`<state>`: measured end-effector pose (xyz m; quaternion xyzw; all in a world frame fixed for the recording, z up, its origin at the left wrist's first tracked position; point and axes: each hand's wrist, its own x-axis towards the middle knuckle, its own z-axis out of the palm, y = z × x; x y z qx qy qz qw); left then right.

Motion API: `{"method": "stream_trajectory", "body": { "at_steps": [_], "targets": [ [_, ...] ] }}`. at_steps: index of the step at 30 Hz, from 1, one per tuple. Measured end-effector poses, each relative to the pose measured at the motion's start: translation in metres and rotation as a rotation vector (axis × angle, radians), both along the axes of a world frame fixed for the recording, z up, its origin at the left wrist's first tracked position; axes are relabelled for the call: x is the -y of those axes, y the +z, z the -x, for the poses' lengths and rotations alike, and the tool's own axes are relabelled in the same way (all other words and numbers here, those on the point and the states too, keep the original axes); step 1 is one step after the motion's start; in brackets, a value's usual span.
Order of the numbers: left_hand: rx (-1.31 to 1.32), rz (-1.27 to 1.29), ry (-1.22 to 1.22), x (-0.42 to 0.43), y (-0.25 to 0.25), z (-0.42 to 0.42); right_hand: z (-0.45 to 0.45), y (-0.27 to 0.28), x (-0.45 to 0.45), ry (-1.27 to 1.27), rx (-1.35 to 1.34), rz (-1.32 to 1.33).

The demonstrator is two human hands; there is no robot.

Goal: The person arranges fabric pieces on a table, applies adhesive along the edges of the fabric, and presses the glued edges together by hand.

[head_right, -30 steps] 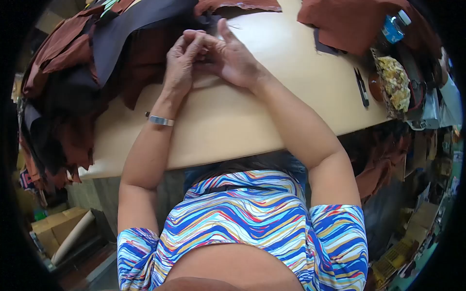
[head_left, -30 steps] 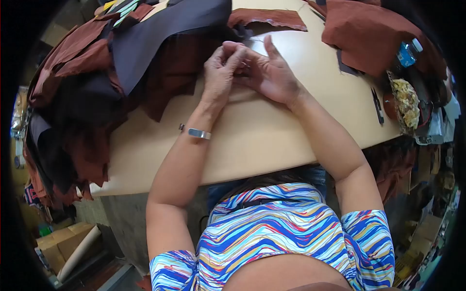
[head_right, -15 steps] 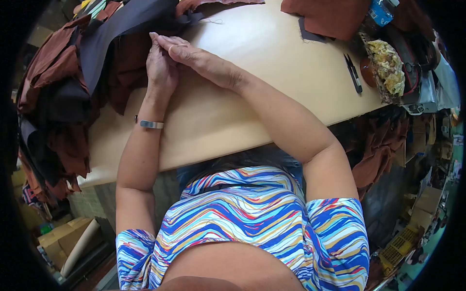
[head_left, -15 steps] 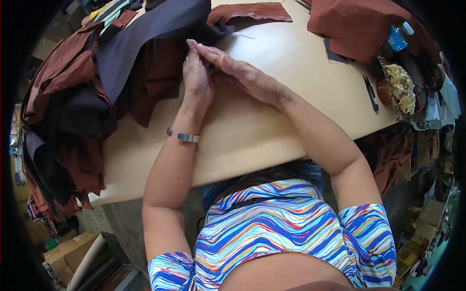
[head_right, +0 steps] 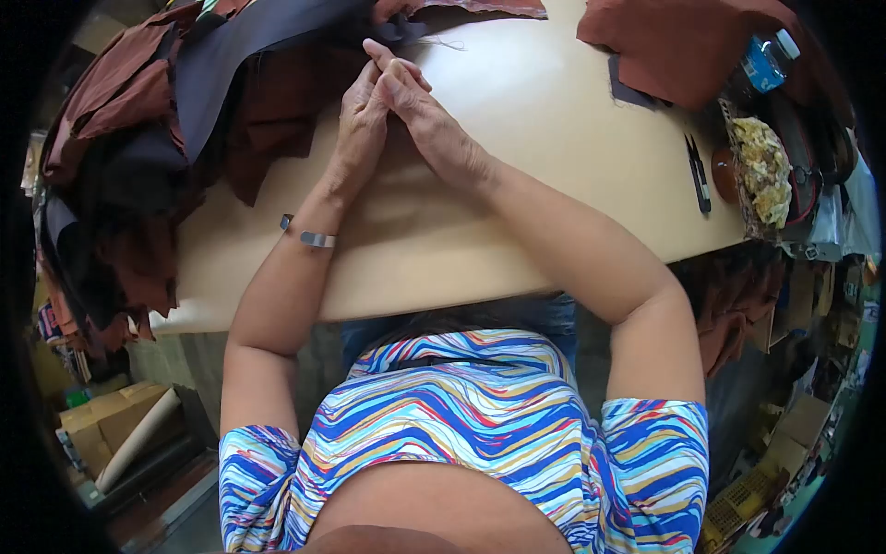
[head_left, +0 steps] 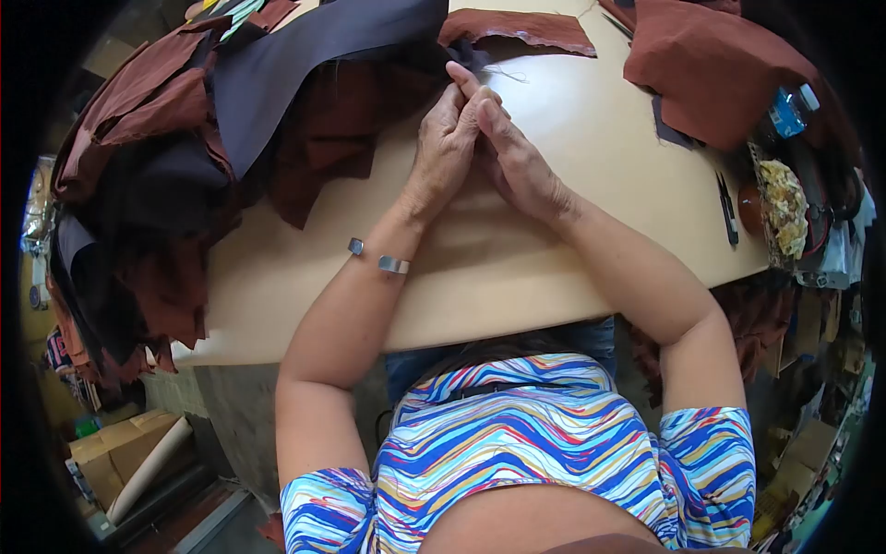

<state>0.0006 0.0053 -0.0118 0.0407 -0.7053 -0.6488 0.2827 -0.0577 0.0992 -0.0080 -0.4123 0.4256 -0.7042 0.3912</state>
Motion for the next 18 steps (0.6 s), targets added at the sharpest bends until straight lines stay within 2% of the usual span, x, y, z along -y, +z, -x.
{"method": "stream_trajectory", "body": {
  "at_steps": [3,4,7,11,14,17,18],
  "targets": [
    [-0.007,-0.167,0.045,-0.003,0.004,-0.005,0.000,0.003,-0.001,0.003,-0.139,-0.032],
    [-0.016,-0.112,0.110,-0.003,0.002,-0.003,-0.002,0.008,-0.002,0.002,-0.192,-0.051],
    [0.035,-0.171,0.125,-0.007,0.014,-0.008,-0.003,0.006,-0.002,-0.067,-0.402,-0.073],
    [0.042,-0.092,0.143,-0.007,0.012,-0.003,-0.003,0.004,-0.005,-0.054,-0.288,-0.096],
    [0.072,-0.028,0.057,-0.004,0.008,0.001,0.001,-0.001,-0.006,-0.089,-0.243,-0.034],
    [0.017,0.033,0.094,-0.006,0.002,0.005,0.001,0.010,-0.009,-0.034,-0.046,-0.084],
    [0.129,0.056,0.133,-0.009,0.004,0.005,0.002,0.009,-0.006,-0.082,0.008,-0.068]
  ]
}}
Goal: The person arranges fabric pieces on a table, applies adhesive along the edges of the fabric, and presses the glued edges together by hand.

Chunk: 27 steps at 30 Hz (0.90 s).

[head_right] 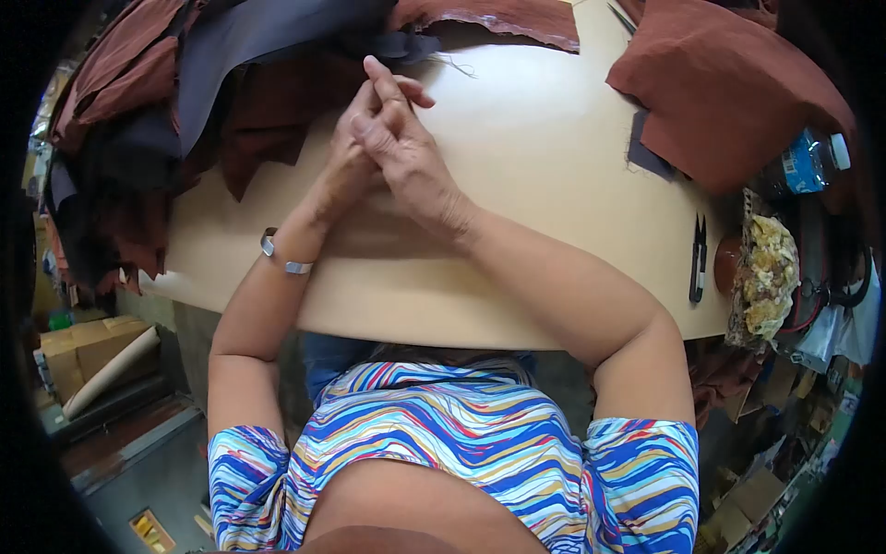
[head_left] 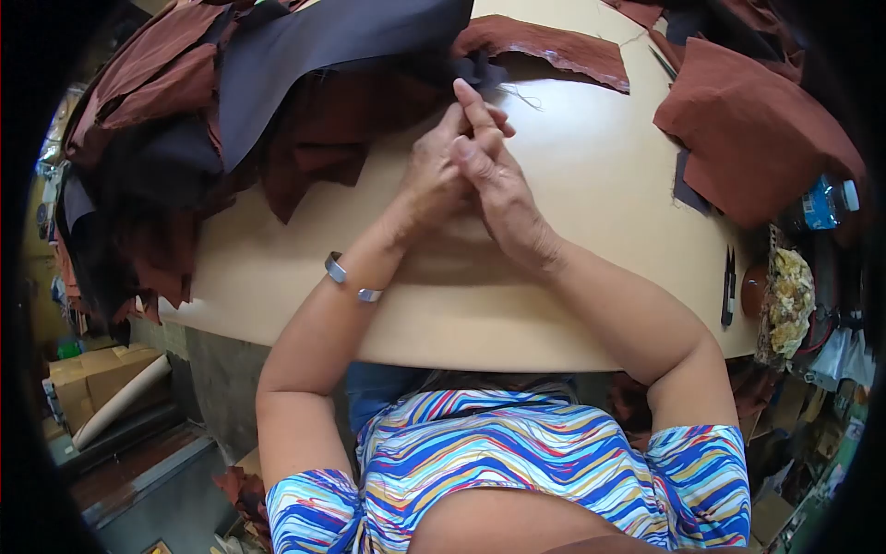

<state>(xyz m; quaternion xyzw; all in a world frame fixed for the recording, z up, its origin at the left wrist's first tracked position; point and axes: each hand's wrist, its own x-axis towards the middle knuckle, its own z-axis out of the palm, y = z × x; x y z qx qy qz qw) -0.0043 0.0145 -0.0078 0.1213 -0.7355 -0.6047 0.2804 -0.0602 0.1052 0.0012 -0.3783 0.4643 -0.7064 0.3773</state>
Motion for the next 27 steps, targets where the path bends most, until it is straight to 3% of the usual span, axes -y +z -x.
{"method": "stream_trajectory", "body": {
  "at_steps": [4,8,11,15,21,23,27],
  "targets": [
    [-0.048,0.065,0.002,0.000,-0.002,-0.002,-0.003,-0.004,0.003,-0.033,-0.102,0.076],
    [-0.098,-0.239,0.013,-0.001,0.006,-0.009,-0.008,-0.002,0.001,-0.055,-0.395,-0.040],
    [-0.125,-0.284,-0.027,0.010,0.003,-0.017,-0.012,-0.006,0.003,-0.070,-0.579,-0.125],
    [-0.111,-0.470,0.003,0.004,0.010,-0.022,-0.013,-0.008,0.005,-0.092,-0.569,-0.117],
    [-0.163,-0.475,0.012,0.013,0.001,-0.020,-0.018,-0.005,0.010,-0.143,-0.623,-0.186],
    [-0.159,-0.480,0.034,0.015,0.004,-0.022,-0.024,-0.011,0.019,-0.263,-0.720,-0.160],
    [-0.240,-0.722,-0.030,0.030,0.004,-0.023,-0.038,-0.009,0.033,-0.286,-0.730,-0.161]
  ]
}}
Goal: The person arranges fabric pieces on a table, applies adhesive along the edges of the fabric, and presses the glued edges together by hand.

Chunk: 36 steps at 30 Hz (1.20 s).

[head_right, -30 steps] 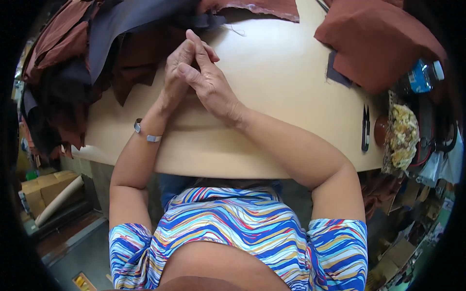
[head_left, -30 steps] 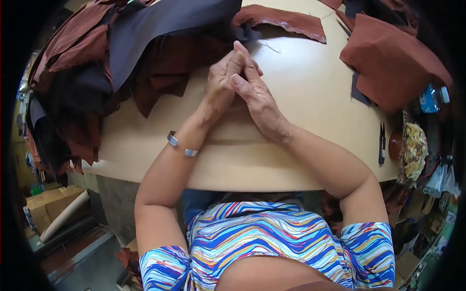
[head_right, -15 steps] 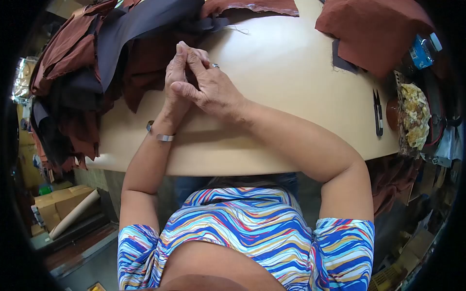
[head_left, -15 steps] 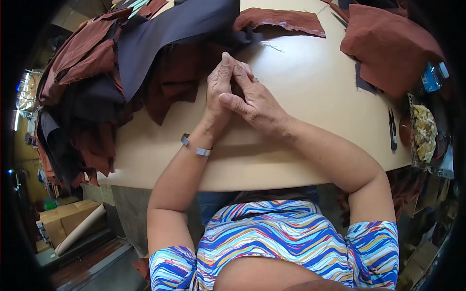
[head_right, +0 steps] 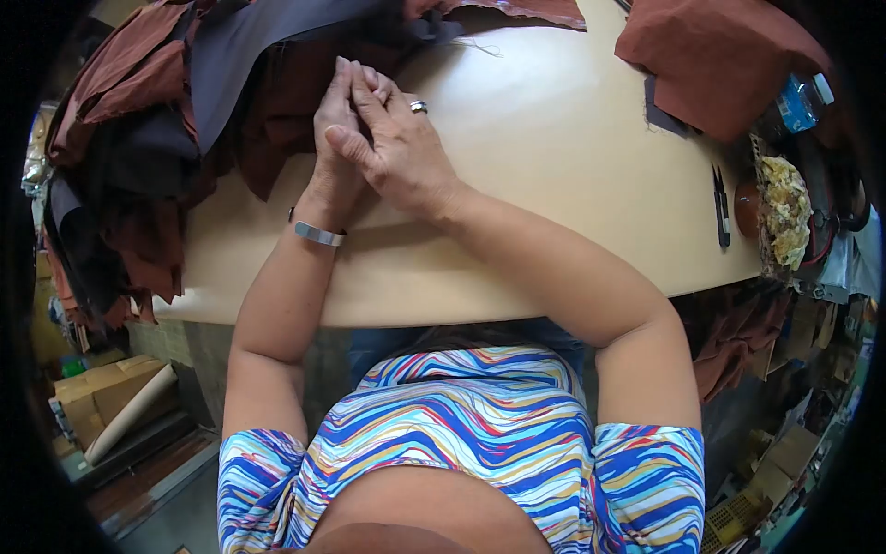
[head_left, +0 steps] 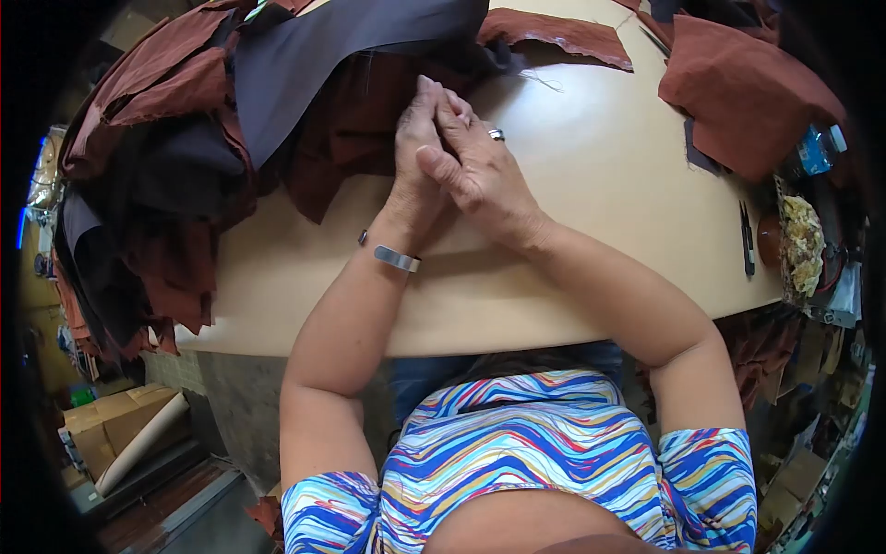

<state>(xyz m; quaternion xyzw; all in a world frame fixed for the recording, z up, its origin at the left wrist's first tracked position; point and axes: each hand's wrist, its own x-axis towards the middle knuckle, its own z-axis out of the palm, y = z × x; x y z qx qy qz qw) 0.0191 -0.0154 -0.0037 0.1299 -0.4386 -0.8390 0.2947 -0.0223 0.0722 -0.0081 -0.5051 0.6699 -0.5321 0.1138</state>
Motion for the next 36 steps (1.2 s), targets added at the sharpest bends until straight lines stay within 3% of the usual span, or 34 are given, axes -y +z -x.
{"method": "stream_trajectory", "body": {
  "at_steps": [5,8,10,12,16,18,24,27,33,36],
  "targets": [
    [-0.049,-0.042,-0.029,0.015,-0.002,-0.006,-0.002,-0.007,-0.001,0.119,-0.142,0.048],
    [-0.008,-0.068,-0.008,0.008,0.004,-0.004,0.004,-0.004,-0.005,0.172,-0.036,0.091],
    [0.028,-0.094,0.012,-0.003,0.011,-0.001,0.008,-0.004,-0.005,0.150,0.133,0.181],
    [0.015,0.212,0.080,-0.007,0.004,0.004,0.017,0.001,-0.005,0.181,0.361,0.222],
    [0.064,0.256,0.136,0.008,0.008,-0.005,0.040,0.016,-0.013,0.257,0.962,0.191],
    [0.096,0.239,0.227,0.026,0.005,-0.010,0.048,0.012,-0.011,0.144,1.084,0.194],
    [0.196,0.181,0.002,0.015,0.003,-0.008,0.051,0.020,-0.013,0.144,1.352,0.297],
    [0.203,0.122,-0.197,0.003,0.008,-0.008,0.058,0.015,-0.014,0.188,1.410,0.396],
    [0.402,0.395,-0.163,-0.001,0.010,-0.009,0.055,0.016,-0.015,0.201,1.416,0.416],
    [0.476,0.518,-0.119,0.000,0.012,-0.011,0.047,0.019,-0.016,0.190,1.254,0.408]
  ]
}}
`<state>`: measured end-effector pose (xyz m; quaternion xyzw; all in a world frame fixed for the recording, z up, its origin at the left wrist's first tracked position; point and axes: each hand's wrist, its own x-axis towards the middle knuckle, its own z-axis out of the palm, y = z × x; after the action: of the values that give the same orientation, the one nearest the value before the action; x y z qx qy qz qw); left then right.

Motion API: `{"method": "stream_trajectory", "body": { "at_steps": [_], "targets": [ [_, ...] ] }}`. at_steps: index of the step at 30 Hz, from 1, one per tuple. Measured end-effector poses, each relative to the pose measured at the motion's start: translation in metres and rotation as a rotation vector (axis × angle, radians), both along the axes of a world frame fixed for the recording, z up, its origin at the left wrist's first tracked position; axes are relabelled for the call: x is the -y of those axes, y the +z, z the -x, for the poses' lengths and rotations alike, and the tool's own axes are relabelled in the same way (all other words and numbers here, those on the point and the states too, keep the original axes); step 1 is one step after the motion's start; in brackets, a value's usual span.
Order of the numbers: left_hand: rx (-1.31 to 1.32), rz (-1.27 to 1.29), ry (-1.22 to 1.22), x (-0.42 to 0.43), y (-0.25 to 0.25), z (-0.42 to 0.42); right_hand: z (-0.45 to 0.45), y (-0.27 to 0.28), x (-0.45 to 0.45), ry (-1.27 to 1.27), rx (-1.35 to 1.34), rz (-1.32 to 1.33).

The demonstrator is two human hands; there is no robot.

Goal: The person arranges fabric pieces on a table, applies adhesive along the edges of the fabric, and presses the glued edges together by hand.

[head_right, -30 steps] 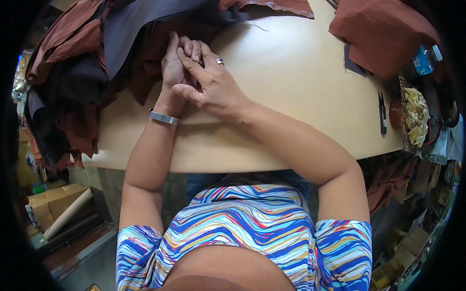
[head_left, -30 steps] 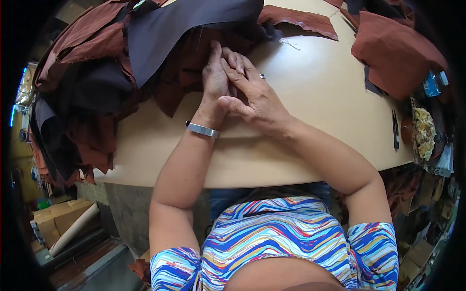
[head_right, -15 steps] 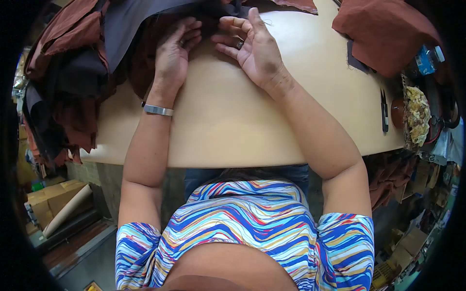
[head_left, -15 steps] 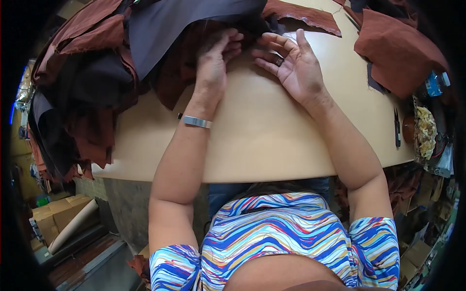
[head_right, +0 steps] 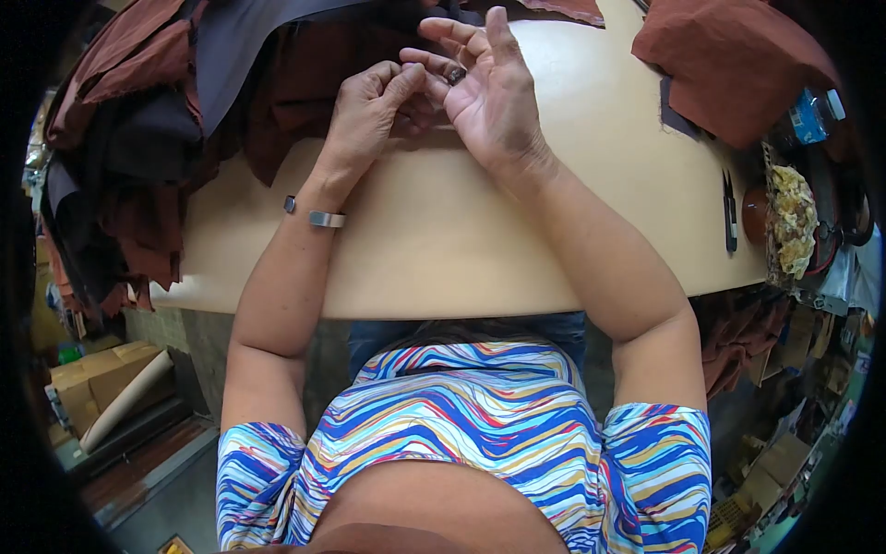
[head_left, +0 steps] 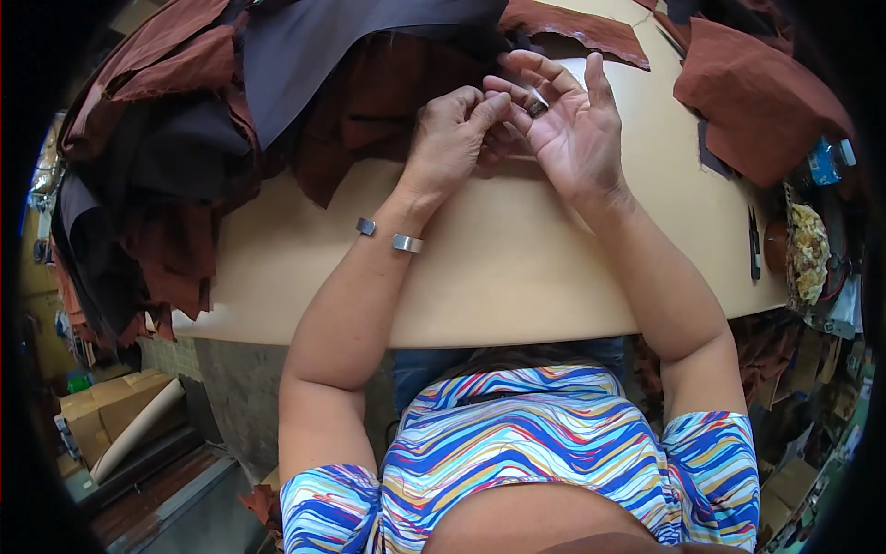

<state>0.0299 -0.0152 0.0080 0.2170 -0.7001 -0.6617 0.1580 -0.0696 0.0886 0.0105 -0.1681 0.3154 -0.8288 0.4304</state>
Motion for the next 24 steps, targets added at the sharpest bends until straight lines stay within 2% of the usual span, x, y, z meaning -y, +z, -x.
{"method": "stream_trajectory", "body": {
  "at_steps": [4,7,10,13,16,17,20,21,24],
  "targets": [
    [-0.044,0.243,0.041,0.002,-0.007,0.001,-0.010,-0.002,0.002,-0.029,-0.349,0.110],
    [-0.141,0.188,0.078,-0.003,-0.007,0.003,-0.015,-0.003,0.002,-0.069,-0.557,0.136],
    [-0.248,0.196,0.045,-0.001,-0.007,0.003,-0.012,0.002,0.000,-0.041,-0.366,0.159],
    [-0.357,0.011,0.068,0.001,-0.007,0.003,0.000,0.005,-0.002,0.015,-0.201,0.163],
    [-0.452,-0.074,0.029,0.013,-0.011,0.003,0.012,0.000,0.001,-0.076,-0.240,0.009],
    [-0.467,-0.114,0.059,0.015,-0.011,0.001,0.018,-0.004,0.002,-0.120,-0.330,-0.010],
    [-0.484,-0.075,0.184,0.025,-0.007,0.001,0.033,-0.007,-0.005,-0.149,-0.939,-0.525],
    [-0.466,-0.073,0.229,0.029,-0.005,-0.001,0.032,-0.006,-0.004,-0.096,-0.958,-0.583],
    [-0.420,-0.175,0.320,0.038,0.008,-0.011,0.009,-0.040,0.003,-0.317,-1.738,-0.748]
  ]
}}
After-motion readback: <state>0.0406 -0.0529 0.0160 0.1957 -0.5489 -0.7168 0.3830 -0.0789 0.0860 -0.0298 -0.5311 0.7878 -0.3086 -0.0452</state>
